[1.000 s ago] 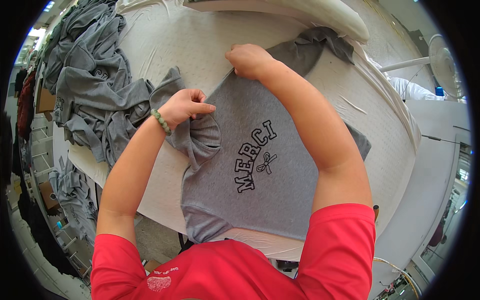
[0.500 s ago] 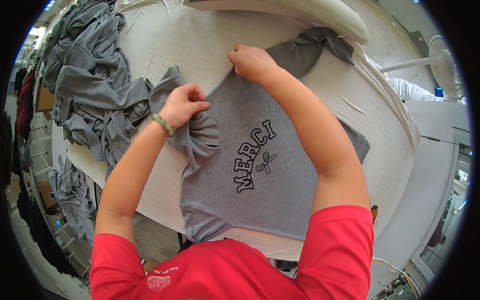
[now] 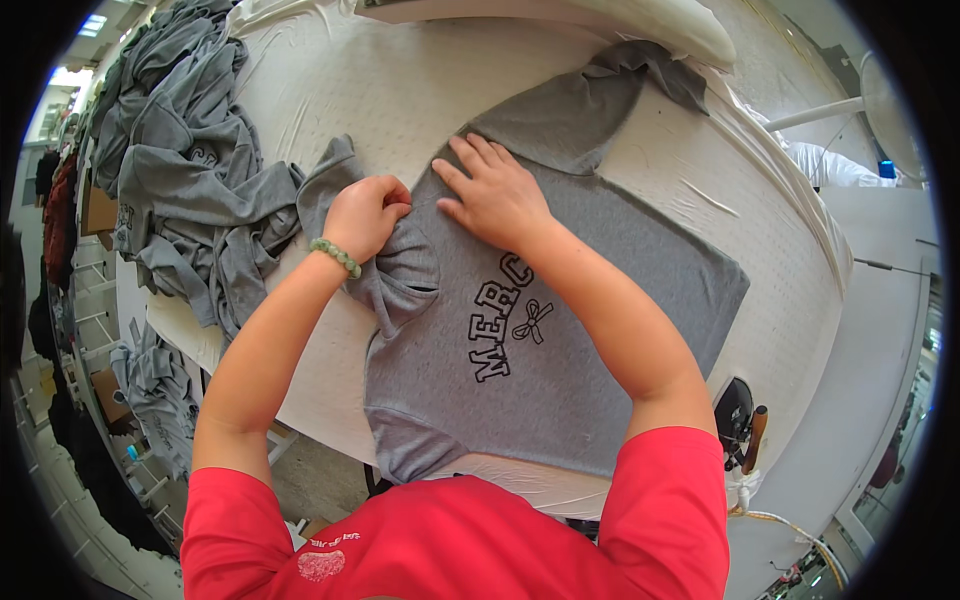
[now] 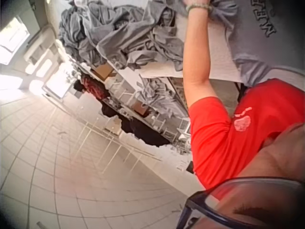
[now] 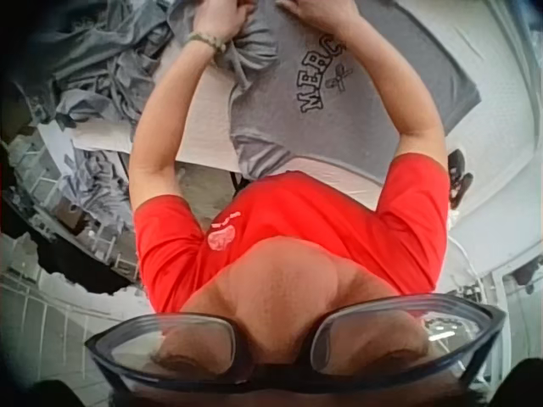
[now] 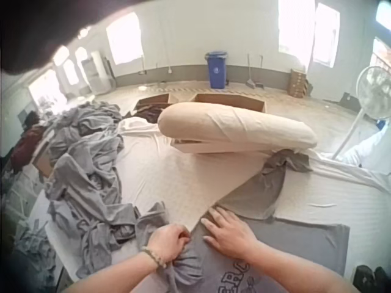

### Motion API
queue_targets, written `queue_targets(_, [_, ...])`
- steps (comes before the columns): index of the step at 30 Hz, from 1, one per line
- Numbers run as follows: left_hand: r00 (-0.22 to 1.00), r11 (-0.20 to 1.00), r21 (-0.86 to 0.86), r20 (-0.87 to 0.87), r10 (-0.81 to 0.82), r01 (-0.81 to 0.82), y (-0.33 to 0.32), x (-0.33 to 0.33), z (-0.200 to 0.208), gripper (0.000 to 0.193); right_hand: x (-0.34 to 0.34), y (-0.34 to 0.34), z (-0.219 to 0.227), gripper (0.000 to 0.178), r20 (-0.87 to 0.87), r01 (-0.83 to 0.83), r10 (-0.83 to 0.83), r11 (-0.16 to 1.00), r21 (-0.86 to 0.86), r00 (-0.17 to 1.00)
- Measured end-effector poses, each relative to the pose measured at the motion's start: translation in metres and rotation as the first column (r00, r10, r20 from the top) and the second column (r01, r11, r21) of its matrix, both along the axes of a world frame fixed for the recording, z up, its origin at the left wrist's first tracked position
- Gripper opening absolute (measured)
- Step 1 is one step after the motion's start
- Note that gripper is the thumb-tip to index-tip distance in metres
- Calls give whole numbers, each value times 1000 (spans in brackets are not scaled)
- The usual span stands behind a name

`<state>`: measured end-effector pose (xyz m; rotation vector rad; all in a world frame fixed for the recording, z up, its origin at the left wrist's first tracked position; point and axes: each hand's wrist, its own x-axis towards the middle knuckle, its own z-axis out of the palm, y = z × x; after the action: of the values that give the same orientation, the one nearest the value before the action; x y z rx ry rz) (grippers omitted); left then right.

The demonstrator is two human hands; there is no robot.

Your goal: Iron and fold grey garments on an industrial ironing table.

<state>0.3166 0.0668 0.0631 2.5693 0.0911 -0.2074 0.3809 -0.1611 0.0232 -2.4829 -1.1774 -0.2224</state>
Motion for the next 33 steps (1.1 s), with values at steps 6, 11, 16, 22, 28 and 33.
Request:
queue_targets(6, [827,721,512,35,-561,468,3,14,12,42,11,-2,-5,55,-39,-10,11,1000,18,999])
queue_targets(11, [594,384,599,-195,-780,702,0,60,22,90,12,-21,-16,41,-66,-26,45,964,266,997])
queue_targets(16, [599,284,620,-385,-702,731,-19,88,33,117,43,-48,-14,34,-146,163,-125,946,279,981])
queue_targets(22, [624,349,587,-364,-692,730,-25,90,42,112,88,-47,-8,40,135,452,-467,883,127,874])
queue_targets(28, [633,387,561,-348,-692,731,-31,87,37,98,100,-32,19,55,-229,213,-202,977,24,952])
queue_targets(33, [663,402,589,-332,-671,701,-33,84,36,95,157,-30,51,54,-349,56,-232,893,-447,908])
